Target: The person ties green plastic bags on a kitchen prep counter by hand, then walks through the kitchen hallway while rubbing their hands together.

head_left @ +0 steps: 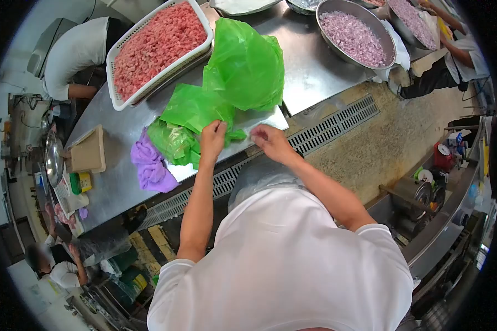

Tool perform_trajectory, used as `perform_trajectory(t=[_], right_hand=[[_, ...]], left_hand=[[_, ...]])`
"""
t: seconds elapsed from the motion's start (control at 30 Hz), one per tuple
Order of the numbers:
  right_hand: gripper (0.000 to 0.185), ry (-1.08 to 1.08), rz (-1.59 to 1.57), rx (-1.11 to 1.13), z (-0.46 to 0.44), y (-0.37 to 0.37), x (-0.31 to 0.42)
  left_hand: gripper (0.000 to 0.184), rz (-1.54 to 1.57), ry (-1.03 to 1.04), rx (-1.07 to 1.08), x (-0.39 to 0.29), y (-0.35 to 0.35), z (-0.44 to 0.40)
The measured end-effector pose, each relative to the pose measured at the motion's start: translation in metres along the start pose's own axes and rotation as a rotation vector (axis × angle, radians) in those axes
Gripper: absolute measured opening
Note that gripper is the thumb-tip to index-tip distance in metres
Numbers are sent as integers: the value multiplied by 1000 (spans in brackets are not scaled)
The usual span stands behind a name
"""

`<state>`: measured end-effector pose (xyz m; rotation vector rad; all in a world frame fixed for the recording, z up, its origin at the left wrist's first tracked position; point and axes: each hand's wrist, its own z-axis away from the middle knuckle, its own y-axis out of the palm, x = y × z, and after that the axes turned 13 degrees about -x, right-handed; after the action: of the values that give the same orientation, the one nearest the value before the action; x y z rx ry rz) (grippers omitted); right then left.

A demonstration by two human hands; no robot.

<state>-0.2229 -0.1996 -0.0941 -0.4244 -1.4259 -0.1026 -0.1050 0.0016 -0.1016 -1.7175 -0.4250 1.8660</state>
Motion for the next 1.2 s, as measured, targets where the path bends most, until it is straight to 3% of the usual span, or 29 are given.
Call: perform_trajectory(t=[0.03, 0.17, 0.27, 0.3, 0.47, 0.53, 0.6, 0.67, 0.77, 0.87, 0.93, 1.03, 1.13, 1.17, 1.2], right_hand=[[33, -70, -4, -133, 0, 4, 9], [41, -90, 70, -72, -2, 7, 22], [48, 140, 228, -8, -9, 3, 32], [44, 124, 242, -17, -12, 1, 24], [26, 117, 174, -102, -6, -7, -14], [20, -116, 93, -273, -1, -1, -2], [18, -140, 81, -277, -3, 0, -4], [20, 41, 140, -116, -11, -5, -18], [22, 176, 158, -152, -9, -9, -15], [22, 75, 203, -191, 2, -13, -10], [22, 192, 68, -109, 3, -13, -18], [16, 193, -11, 7, 5, -18, 6], [8, 112, -44, 83, 13, -35, 54], [6, 86, -57, 99, 14, -39, 60], [6, 55, -42, -54, 11, -41, 50]], left_hand=[[33, 104, -57, 30, -9, 0, 4], [55, 455, -210, 131, -34, 16, 28], [67, 542, -207, 172, -36, 35, 38], [70, 550, -198, 182, -32, 39, 39], [67, 445, -202, 195, -23, 45, 42], [67, 467, -216, 216, -26, 45, 45], [65, 466, -251, 226, -30, 44, 49], [62, 483, -282, 240, -36, 43, 52], [54, 524, -294, 236, -41, 43, 57], [46, 563, -280, 191, -41, 46, 62], [40, 603, -320, 170, -42, 45, 61], [33, 303, -225, 409, -52, 31, 66], [31, 443, -249, 170, -67, 26, 71], [31, 708, -364, 114, -78, 20, 70], [31, 974, -481, 54, -114, 4, 73]])
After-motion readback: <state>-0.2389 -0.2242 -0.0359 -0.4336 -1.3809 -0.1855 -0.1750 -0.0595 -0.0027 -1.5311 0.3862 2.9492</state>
